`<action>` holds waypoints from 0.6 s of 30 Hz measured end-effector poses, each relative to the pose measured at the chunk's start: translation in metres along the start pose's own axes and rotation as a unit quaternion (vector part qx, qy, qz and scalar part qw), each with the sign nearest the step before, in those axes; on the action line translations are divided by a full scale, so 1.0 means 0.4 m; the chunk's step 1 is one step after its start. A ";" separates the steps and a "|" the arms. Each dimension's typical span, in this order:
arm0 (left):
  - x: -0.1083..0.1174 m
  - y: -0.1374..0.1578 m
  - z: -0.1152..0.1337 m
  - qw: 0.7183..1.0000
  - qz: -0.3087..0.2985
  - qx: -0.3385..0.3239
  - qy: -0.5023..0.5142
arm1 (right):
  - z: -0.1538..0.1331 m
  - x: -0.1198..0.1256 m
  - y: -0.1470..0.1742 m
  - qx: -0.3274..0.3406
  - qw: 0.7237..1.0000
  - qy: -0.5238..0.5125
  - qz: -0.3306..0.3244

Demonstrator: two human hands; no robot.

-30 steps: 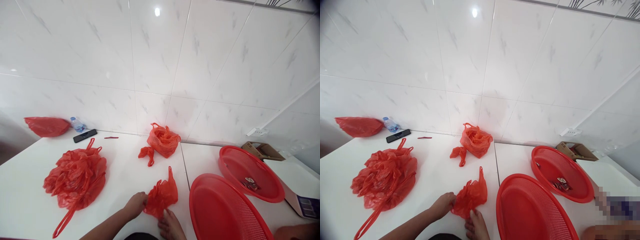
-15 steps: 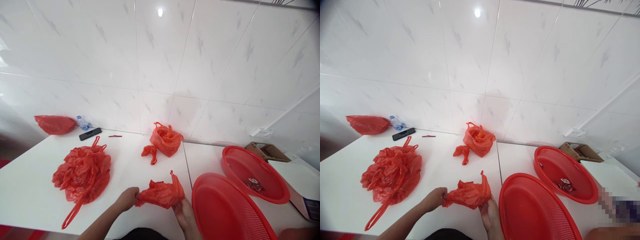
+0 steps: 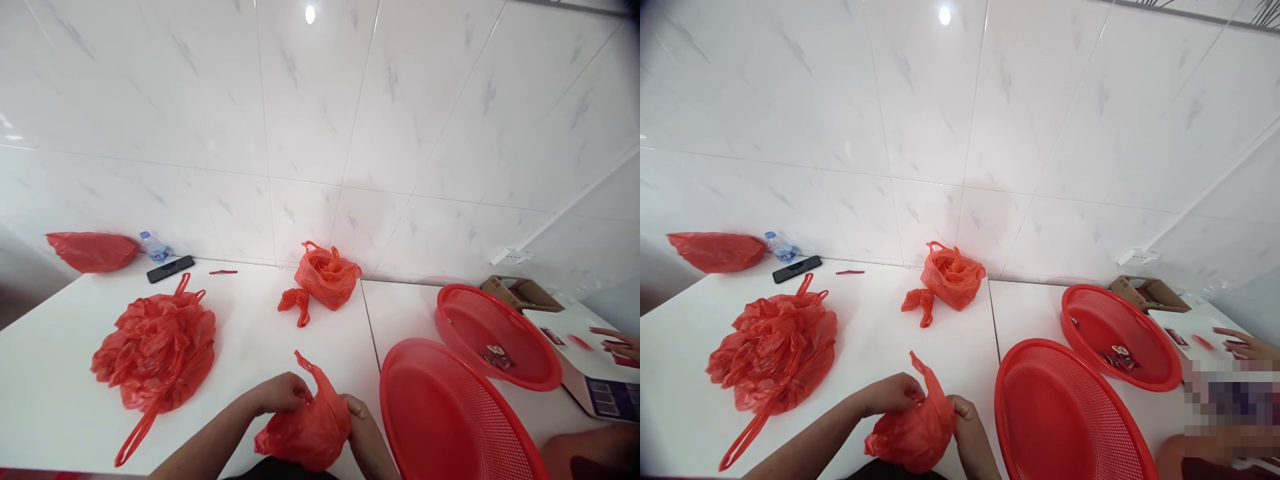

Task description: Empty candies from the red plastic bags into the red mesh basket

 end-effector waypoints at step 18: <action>0.191 0.080 0.137 0.970 0.230 -0.063 0.035 | -0.190 0.043 0.017 0.208 0.841 0.410 0.286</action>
Point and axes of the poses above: each hand's wrist, its own y-axis away from the middle knuckle, its own x-axis out of the back of the hand, z = x × y, the point moved 7 cm from there along -y, towards the middle knuckle, and after that the axes turned 4 degrees about -z, right-handed, at the moved point
